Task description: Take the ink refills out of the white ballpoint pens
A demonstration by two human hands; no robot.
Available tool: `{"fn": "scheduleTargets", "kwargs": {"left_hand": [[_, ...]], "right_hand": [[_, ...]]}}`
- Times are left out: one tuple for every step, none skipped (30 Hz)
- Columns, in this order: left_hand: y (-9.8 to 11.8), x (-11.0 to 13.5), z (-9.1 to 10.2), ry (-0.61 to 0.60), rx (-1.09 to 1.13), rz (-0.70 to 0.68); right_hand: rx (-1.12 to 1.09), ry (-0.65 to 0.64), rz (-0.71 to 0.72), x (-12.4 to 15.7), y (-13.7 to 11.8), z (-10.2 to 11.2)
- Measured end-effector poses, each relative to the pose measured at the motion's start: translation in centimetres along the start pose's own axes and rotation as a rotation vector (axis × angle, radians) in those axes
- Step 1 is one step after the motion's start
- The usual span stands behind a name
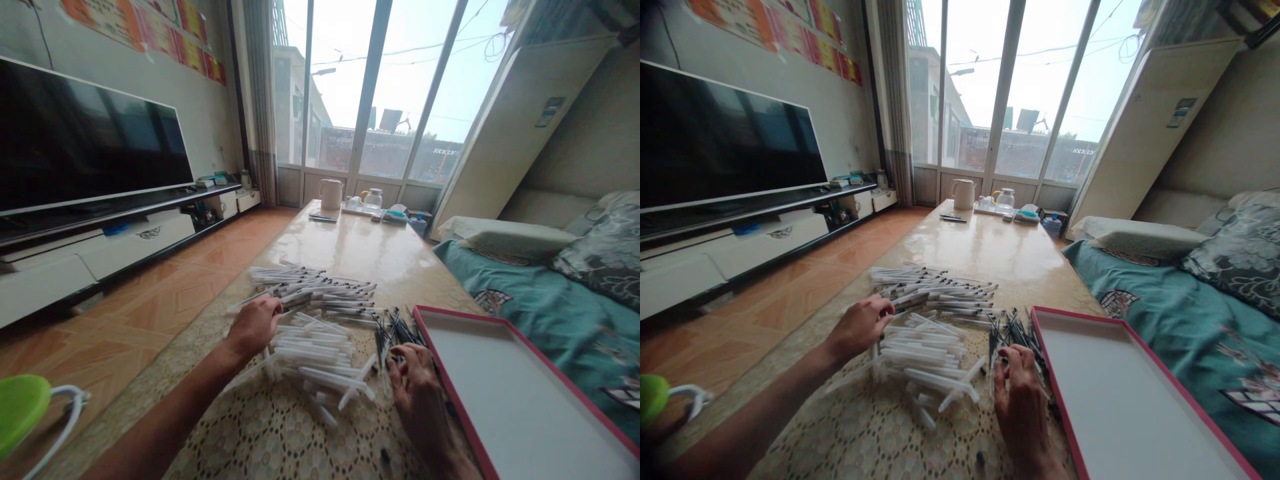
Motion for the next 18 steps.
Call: {"fn": "scheduleTargets", "kwargs": {"left_hand": [[-0.3, -0.5, -0.4, -0.006, -0.011, 0.011], [-0.5, -1.0, -0.8, -0.013, -0.024, 0.022], [-0.6, -1.3, -1.1, -0.020, -0.038, 0.034], [-0.6, -1.6, -1.5, -0.029, -0.050, 0.042], [-0.6, -1.8, -1.9, -0.039, -0.063, 0.049], [-0.5, -2.0, -2.2, -0.050, -0.074, 0.052], [-0.3, -2.2, -2.4, -0.059, -0.084, 0.052], [-0.2, -2.3, -2.6, -0.067, -0.093, 0.050], [0.0, -2.4, -2.8, -0.073, -0.101, 0.047], [0.1, -2.5, -2.9, -0.079, -0.107, 0.043], [0.2, -2.6, -2.9, -0.083, -0.111, 0.041], [0.3, -2.6, -2.8, -0.084, -0.115, 0.039], [0.4, -2.5, -2.5, -0.083, -0.118, 0.040], [0.4, -2.4, -2.2, -0.080, -0.119, 0.042], [0.4, -2.2, -1.7, -0.074, -0.119, 0.046], [0.3, -2.0, -1.1, -0.064, -0.116, 0.051], [0.2, -1.6, -0.5, -0.051, -0.110, 0.057], [0.1, -1.2, 0.2, -0.036, -0.099, 0.061]], "right_hand": [[-0.004, -0.005, -0.005, 0.0, 0.0, 0.0], [-0.007, -0.011, -0.010, 0.0, 0.0, -0.1], [-0.008, -0.014, -0.016, 0.0, 0.0, -0.1], [-0.009, -0.015, -0.020, 0.0, 0.0, 0.0], [-0.010, -0.016, -0.022, 0.0, 0.0, 0.0], [-0.011, -0.017, -0.023, 0.0, -0.1, 0.0], [-0.012, -0.018, -0.023, 0.0, -0.1, 0.1], [-0.013, -0.019, -0.022, 0.0, -0.2, 0.1], [-0.015, -0.022, -0.022, 0.0, -0.2, 0.2], [-0.017, -0.026, -0.023, 0.0, -0.3, 0.2], [-0.019, -0.030, -0.024, 0.1, -0.3, 0.2], [-0.021, -0.032, -0.025, 0.1, -0.4, 0.2], [-0.021, -0.032, -0.026, 0.1, -0.4, 0.3], [-0.021, -0.034, -0.028, 0.0, -0.4, 0.3], [-0.021, -0.034, -0.029, 0.0, -0.4, 0.3], [-0.020, -0.032, -0.030, 0.0, -0.4, 0.3], [-0.023, -0.033, -0.029, 0.0, -0.4, 0.3], [-0.028, -0.034, -0.027, -0.1, -0.5, 0.3]]}}
Point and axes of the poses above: each hand's wrist, its own x-axis away from the middle knuckle, its own z-axis out of the back of the hand, y = z × x, the point moved 5 cm from there along -x, towards the middle knuckle, and after that the axes turned 1 degree about -z, right-handed, at the moved point
